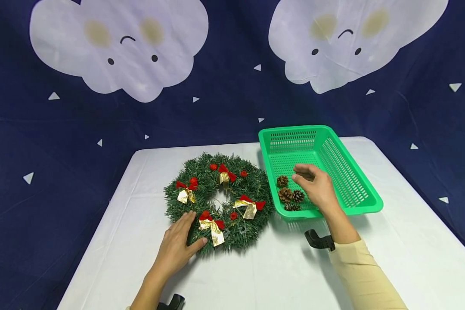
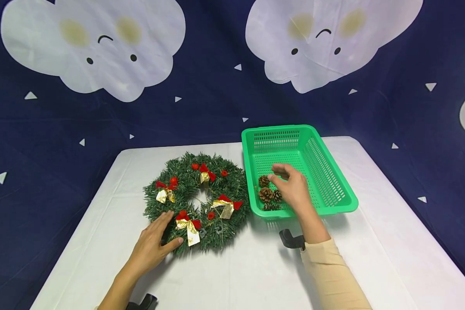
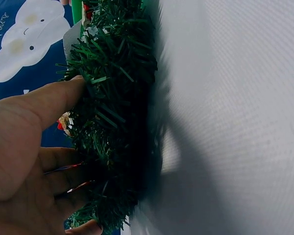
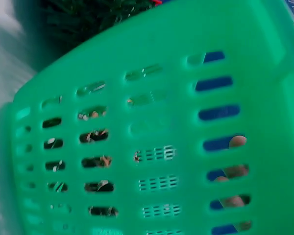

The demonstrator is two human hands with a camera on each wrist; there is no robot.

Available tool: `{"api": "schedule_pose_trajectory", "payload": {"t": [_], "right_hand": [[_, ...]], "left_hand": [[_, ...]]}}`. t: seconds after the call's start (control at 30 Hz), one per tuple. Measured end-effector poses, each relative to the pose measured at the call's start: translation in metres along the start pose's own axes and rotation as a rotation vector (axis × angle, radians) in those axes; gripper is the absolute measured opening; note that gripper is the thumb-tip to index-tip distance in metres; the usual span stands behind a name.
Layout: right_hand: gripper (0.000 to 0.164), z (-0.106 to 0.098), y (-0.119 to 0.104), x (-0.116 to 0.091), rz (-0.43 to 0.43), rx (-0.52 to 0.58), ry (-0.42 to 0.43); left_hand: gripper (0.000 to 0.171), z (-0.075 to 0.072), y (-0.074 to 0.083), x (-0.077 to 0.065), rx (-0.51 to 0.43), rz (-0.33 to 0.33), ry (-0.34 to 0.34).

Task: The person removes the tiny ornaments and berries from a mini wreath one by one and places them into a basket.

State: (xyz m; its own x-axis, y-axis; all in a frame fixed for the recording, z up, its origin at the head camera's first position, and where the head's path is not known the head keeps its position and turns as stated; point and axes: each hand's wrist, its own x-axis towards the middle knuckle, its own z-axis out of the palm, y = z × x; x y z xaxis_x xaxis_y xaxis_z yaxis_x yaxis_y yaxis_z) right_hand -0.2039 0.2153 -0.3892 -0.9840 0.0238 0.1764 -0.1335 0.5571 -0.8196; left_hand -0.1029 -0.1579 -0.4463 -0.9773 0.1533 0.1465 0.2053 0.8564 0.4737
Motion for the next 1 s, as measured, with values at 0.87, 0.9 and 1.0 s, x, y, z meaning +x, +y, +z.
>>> {"api": "schedule_pose_trajectory", "payload": {"t": [0.87, 0.9, 1.0], "right_hand": [[0.036, 0.042, -0.051, -0.019, -0.157, 0.114, -0.077], [0.035, 0.044, -0.053, -0.020, -0.163, 0.119, -0.083], [0.035, 0.051, -0.056, -0.023, -0.170, 0.132, -0.106]], "left_hand": [[0.080, 0.000, -0.001, -0.001, -0.006, 0.006, 0.007], [0.080, 0.000, -0.001, -0.001, -0.006, 0.006, 0.007], [0.080, 0.000, -0.001, -0.001, -0.007, 0.005, 0.007]]}}
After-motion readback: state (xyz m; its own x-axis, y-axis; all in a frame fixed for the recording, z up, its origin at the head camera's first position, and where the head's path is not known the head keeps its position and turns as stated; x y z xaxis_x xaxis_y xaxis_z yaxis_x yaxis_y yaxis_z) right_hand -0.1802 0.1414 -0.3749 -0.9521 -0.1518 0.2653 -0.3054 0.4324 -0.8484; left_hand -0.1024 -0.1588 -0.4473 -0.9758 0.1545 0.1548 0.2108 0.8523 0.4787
